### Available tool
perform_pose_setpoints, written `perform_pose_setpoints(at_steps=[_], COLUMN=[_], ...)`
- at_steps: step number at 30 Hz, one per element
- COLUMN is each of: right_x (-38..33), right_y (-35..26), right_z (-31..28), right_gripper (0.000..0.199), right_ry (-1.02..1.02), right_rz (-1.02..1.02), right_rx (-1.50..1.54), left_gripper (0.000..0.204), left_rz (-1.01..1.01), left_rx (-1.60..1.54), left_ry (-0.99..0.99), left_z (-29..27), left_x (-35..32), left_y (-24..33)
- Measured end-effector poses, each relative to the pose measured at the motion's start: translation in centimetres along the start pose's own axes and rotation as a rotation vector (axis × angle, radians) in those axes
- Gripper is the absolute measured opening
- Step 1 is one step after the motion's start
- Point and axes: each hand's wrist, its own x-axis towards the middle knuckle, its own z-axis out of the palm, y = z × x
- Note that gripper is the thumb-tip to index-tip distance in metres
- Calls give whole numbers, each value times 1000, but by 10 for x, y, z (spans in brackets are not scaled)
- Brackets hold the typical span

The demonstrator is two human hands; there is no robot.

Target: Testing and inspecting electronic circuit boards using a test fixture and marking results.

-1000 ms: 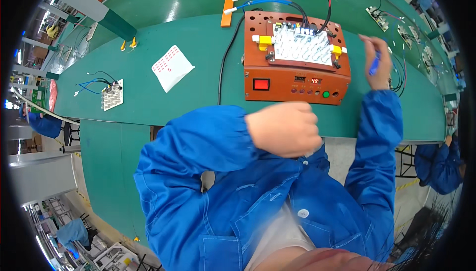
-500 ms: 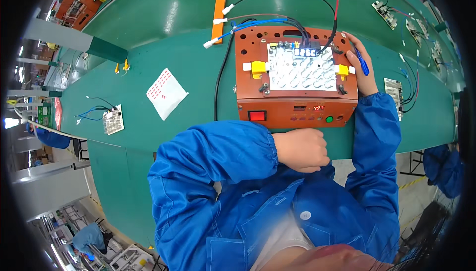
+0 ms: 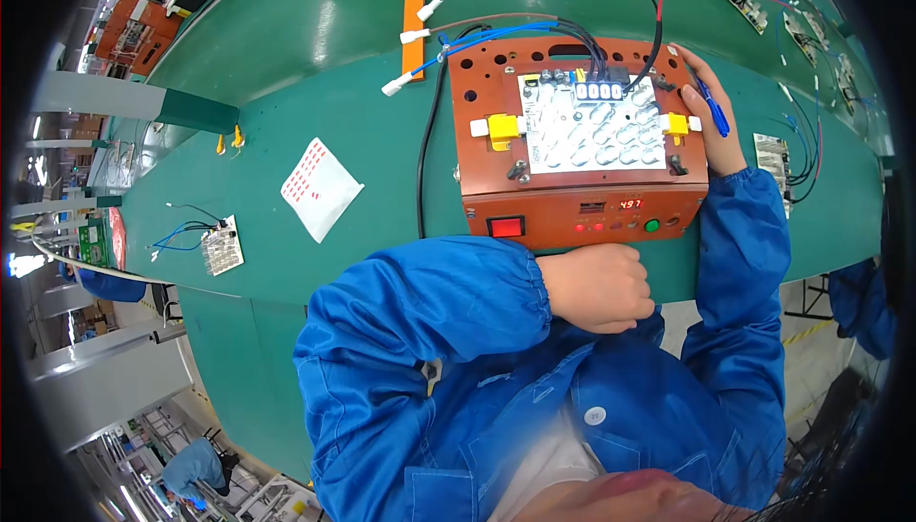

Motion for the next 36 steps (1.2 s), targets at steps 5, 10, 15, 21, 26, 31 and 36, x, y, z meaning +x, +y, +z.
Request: perform_pose_setpoints(at_steps=[5, 10, 15, 21, 26, 31, 36], right_x=[6, 6, 7, 2, 3, 2, 3], right_y=[9, 9, 19, 14, 14, 7, 7], right_z=[-4, -7, -16, -12, -9, -1, -1], right_gripper=[52, 52, 52, 53, 52, 52, 47], right_ry=[0, 18, -35, 4, 15, -6, 15], right_rz=[-59, -76, 9, 28, -14, -42, -107], right_rx=[5, -24, 47, 2, -33, -25, -25], left_gripper=[18, 19, 20, 20, 20, 21, 20], left_rz=[-12, 9, 21, 12, 9, 2, -4], left_rx=[37, 50, 95, 62, 35, 24, 4], left_ry=[-7, 9, 19, 53, 54, 38, 23], left_z=[1, 0, 0, 4, 3, -1, -3], left_x=[0, 1, 1, 1, 1, 2, 2], left_y=[1, 2, -1, 0, -1, -3, -1])
